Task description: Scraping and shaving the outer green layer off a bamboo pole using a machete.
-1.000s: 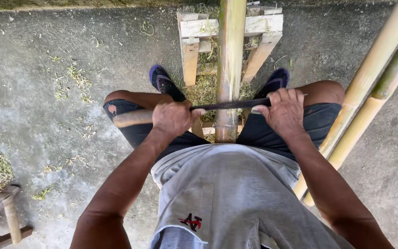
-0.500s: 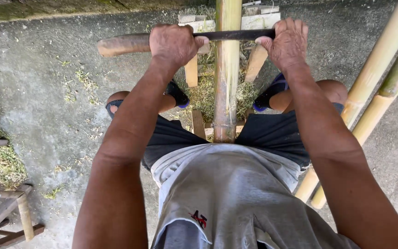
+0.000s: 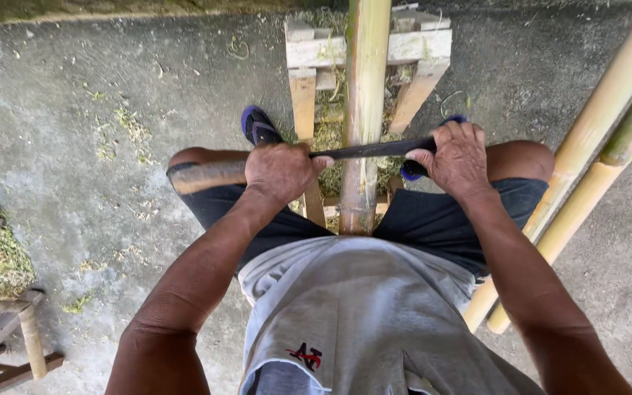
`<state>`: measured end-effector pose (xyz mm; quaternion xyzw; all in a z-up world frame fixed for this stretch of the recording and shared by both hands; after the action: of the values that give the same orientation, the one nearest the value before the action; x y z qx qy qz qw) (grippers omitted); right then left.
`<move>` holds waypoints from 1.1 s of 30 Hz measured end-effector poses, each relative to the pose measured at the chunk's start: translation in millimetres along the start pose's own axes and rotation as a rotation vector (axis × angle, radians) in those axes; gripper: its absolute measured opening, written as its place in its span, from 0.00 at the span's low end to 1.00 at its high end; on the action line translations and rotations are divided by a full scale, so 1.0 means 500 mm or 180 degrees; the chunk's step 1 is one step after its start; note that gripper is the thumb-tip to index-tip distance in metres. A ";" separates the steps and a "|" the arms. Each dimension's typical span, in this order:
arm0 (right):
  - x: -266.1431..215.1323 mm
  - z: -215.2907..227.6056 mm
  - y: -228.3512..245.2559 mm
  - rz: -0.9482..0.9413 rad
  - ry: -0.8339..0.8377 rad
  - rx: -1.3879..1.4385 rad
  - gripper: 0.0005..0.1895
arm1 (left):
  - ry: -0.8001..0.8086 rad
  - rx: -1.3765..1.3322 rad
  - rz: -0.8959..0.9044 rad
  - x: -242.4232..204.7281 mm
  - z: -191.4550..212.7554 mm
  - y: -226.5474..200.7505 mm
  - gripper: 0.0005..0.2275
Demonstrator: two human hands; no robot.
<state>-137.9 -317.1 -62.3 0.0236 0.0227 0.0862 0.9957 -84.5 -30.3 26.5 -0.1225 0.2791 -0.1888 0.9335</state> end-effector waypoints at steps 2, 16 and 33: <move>0.041 -0.034 -0.017 -0.0007 0.0662 0.0074 0.39 | 0.1051 -0.0137 0.0661 0.003 -0.014 0.012 0.30; 0.086 -0.047 -0.008 -0.0030 0.0357 0.0274 0.45 | 0.1099 0.0271 0.0824 0.035 0.080 -0.006 0.30; 0.131 -0.030 -0.003 -0.0112 0.0254 0.0476 0.43 | 0.0185 0.0436 0.0508 0.055 0.112 0.010 0.30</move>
<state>-74.1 -306.6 -80.3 0.0939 0.0691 0.0675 0.9909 -30.1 -30.3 57.2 -0.0303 0.3013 -0.1359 0.9433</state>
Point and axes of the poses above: each hand's wrist, its own x-axis towards the middle knuckle, its own z-axis out of the back of the hand, y = z × x, the point moved 8 cm from there along x, towards the middle knuckle, and after that the axes turned 13 degrees about -x, right-handed, at the moved point
